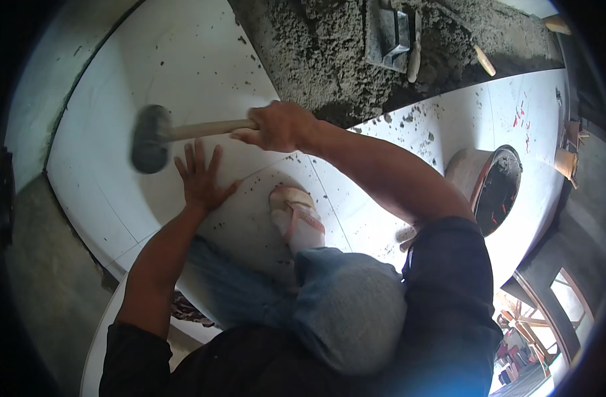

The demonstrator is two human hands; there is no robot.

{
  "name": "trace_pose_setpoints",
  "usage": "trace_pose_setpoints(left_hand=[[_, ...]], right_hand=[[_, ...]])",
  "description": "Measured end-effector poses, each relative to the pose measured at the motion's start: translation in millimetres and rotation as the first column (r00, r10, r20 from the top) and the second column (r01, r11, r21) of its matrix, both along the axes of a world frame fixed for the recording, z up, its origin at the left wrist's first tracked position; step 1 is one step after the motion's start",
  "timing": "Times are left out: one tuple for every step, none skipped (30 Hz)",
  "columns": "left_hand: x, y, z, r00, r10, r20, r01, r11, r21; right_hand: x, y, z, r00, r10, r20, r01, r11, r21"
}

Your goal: The person lays a large white floor tile onto a prepared bed of mortar using a trowel to level the base and a rubber mallet to secure the tile in place.

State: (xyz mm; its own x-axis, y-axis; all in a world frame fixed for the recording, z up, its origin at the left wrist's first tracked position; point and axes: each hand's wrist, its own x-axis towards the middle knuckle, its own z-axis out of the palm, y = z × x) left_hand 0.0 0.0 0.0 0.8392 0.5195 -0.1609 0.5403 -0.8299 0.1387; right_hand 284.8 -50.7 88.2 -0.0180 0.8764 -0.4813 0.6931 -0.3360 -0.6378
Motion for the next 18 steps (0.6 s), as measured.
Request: trace_pose_setpoints(left_hand=[[1.2,0.3,0.9,1.0,0.012,-0.023,-0.013,1.0,-0.019],[3.5,1.9,1.3,0.999,0.024,-0.046,-0.026,0.999,-0.037],[-11.8,22.2,11.2,0.995,0.005,-0.095,-0.004,1.0,0.02],[-13.7,18.3,8.6,0.997,0.0,-0.081,0.003,0.999,0.036],[-15.8,14.2,6.9,0.998,-0.006,-0.068,0.009,0.999,0.053],[-17.0,6.5,10.2,0.997,-0.019,-0.072,0.021,0.999,0.034],[-13.0,4.8,12.2,0.992,0.02,-0.126,-0.022,1.0,-0.02],[-8.5,3.3,13.2,0.982,0.054,-0.183,-0.068,0.995,-0.072],[-7.7,2.1,10.9,0.982,0.053,-0.181,-0.068,0.995,-0.074],[-6.6,0.8,7.6,0.992,0.078,-0.095,-0.084,0.994,-0.063],[-5.6,0.1,4.6,0.995,0.101,-0.008,-0.101,0.993,-0.053],[-4.6,-1.3,3.3,0.995,0.098,-0.008,-0.098,0.993,-0.059],[-3.4,-2.4,2.0,0.99,0.125,-0.068,-0.132,0.983,-0.127],[-2.8,-3.9,1.4,0.98,0.147,-0.13,-0.17,0.967,-0.191],[2.9,-0.5,2.2,0.981,0.153,-0.12,-0.173,0.968,-0.179],[3.6,-1.8,3.9,0.991,0.113,-0.071,-0.118,0.99,-0.075],[2.8,-1.9,4.7,0.997,0.067,-0.027,-0.066,0.997,0.032],[2.2,-1.7,4.5,0.997,0.069,-0.031,-0.068,0.997,0.03]], right_hand=[[7.2,-1.2,-1.3,0.998,0.025,0.06,-0.017,0.993,-0.118],[11.5,-1.0,-2.4,0.992,0.055,0.118,-0.026,0.972,-0.235],[-6.4,5.4,-2.9,0.997,0.027,0.071,-0.014,0.984,-0.179],[-16.5,-2.4,6.4,0.999,0.013,0.041,-0.009,0.995,-0.099],[-22.8,-7.4,10.3,1.0,0.0,0.009,0.0,1.0,-0.018],[-23.8,-20.8,-9.3,0.999,-0.024,-0.036,0.027,0.996,0.085],[-16.2,-23.0,-13.3,0.999,-0.021,-0.024,0.023,0.996,0.084],[-8.2,-25.6,-15.8,1.0,-0.013,0.023,0.014,0.999,-0.037],[-6.6,-25.7,-15.4,0.998,-0.003,0.058,0.012,0.987,-0.158],[-9.1,-26.1,-10.9,0.998,-0.025,0.056,0.031,0.994,-0.109],[-7.9,-26.7,-12.8,0.998,-0.025,0.058,0.031,0.993,-0.111],[-5.5,-30.0,-14.2,0.999,-0.022,0.03,0.022,1.0,-0.01],[-2.0,-33.8,-16.5,1.0,-0.016,0.002,0.015,0.996,0.091],[4.9,-42.6,-26.5,1.0,-0.004,0.027,0.002,0.996,0.084],[9.6,-35.8,-20.5,0.999,0.0,0.035,-0.004,0.995,0.097],[8.7,-32.3,-11.7,0.998,-0.034,0.044,0.035,0.999,-0.014],[6.1,-30.5,-4.6,0.996,-0.065,0.056,0.072,0.99,-0.124],[-3.6,-36.7,3.7,0.996,-0.064,0.069,0.068,0.996,-0.058]])
